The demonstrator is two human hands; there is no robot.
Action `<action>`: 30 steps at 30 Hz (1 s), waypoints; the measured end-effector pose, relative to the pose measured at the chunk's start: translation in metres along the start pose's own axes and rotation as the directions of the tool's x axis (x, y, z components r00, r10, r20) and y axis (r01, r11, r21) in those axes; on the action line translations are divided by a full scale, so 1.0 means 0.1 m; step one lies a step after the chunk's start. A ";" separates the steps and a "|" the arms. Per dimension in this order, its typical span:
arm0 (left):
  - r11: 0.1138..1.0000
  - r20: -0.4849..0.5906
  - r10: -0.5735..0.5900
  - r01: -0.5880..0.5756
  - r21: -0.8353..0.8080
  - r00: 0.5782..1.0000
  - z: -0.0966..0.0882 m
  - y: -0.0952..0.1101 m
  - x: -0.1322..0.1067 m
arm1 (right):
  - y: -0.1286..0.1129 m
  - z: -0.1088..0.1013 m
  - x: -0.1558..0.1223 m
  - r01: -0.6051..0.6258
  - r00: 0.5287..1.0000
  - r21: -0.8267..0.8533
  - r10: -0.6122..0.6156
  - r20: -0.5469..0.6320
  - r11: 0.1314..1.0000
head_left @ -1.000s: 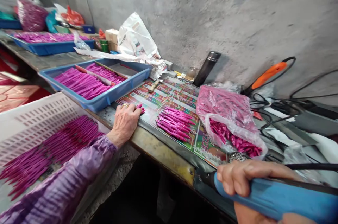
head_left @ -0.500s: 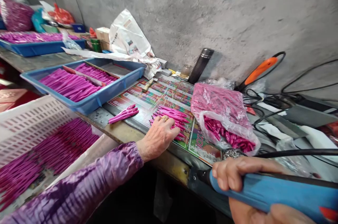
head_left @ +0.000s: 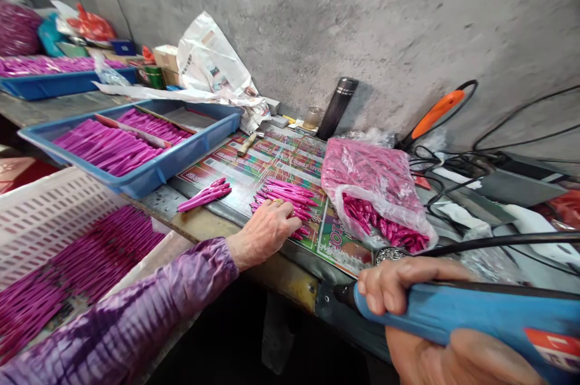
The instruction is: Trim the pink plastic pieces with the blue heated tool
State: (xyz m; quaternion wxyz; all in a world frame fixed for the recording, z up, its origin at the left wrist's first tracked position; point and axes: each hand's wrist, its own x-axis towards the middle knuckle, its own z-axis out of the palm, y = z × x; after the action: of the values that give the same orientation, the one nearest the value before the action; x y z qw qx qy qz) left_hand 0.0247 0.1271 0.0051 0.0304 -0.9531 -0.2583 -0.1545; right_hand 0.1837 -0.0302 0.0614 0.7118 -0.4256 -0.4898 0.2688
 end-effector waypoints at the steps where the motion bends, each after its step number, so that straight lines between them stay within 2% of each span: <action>1: 1.000 0.022 0.002 -0.002 -0.012 1.000 -0.02 0.00 0.00 | -0.02 0.02 0.01 -0.008 1.000 -0.006 0.008 -0.015 1.000; 9: 0.997 0.194 0.010 0.004 -0.072 0.981 -0.14 -0.05 0.10 | -0.04 0.06 0.08 -0.054 0.996 -0.029 0.052 -0.075 0.998; 17: 0.996 0.202 0.047 -0.031 -0.081 0.978 -0.12 -0.09 0.16 | 0.12 0.04 0.24 0.025 0.984 -0.009 -0.026 -0.179 1.000; 24: 0.997 0.051 0.063 -0.061 -0.051 0.997 -0.14 -0.09 0.06 | 0.35 0.15 0.49 0.115 0.965 0.047 -0.101 -0.241 0.992; 30: 0.978 -0.136 -0.034 0.005 -0.208 0.990 -0.17 -0.12 -0.03 | 0.62 0.26 0.71 0.194 0.945 0.056 -0.171 -0.278 0.979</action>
State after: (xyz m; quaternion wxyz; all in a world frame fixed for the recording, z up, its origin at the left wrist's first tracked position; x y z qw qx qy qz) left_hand 0.0114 0.1339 0.0196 -0.0524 -0.9354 -0.2477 -0.2470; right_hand 0.1880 0.0663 0.0445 0.8110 -0.3816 -0.4133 0.1608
